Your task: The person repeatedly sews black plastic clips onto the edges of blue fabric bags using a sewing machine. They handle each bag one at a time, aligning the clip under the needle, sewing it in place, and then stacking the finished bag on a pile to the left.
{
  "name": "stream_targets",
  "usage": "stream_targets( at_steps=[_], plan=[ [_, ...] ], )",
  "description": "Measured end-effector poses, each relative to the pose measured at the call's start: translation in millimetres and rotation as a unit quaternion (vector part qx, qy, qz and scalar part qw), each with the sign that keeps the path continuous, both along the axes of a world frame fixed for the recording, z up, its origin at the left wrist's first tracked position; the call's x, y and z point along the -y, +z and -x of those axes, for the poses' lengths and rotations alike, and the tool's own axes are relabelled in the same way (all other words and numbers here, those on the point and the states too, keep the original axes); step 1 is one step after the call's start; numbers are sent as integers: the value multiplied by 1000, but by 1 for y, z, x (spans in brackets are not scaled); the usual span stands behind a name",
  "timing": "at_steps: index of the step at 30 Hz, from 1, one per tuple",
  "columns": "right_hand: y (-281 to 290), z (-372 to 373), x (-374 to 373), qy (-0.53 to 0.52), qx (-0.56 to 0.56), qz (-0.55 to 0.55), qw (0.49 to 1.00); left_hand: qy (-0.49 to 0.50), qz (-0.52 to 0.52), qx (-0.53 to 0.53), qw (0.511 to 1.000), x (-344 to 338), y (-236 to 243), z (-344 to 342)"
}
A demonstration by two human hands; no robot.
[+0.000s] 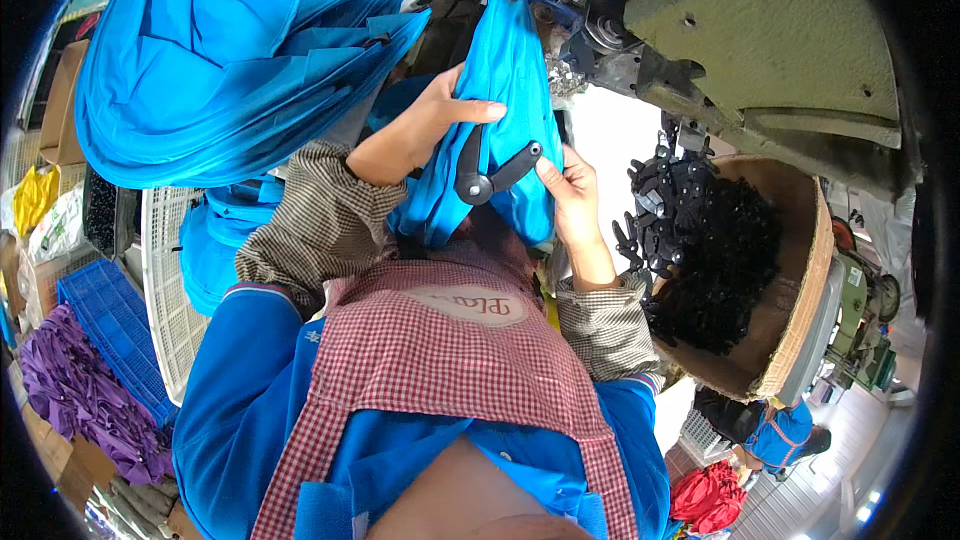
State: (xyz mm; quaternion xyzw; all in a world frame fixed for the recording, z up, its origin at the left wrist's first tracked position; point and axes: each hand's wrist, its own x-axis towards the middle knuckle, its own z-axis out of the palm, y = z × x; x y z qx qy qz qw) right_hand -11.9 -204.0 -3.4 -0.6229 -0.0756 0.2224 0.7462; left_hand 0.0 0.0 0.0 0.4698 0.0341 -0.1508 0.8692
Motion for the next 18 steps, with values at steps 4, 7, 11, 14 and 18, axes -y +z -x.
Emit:
stream_targets(
  at_steps=[4, 7, 11, 14, 18],
  plan=[
    [-2, -6, -12, -39, 65, 88, 993, -29, -78, -3, 997, 4, 14, -14],
    [-4, -3, -15, -63, 68, 76, 993, -17, -75, -27, 997, 8, 7, -19],
    [-4, -9, -11, -86, 48, 62, 993, -29, -43, -26, 998, 9, 0, -29],
    [-7, -34, -5, -100, 52, 95, 989, -20, -38, -10, 999, 15, 4, -42],
    [-4, -49, -8, -72, 3, 64, 995, -1, -28, -45, 999, 18, -5, -56]
  ],
)
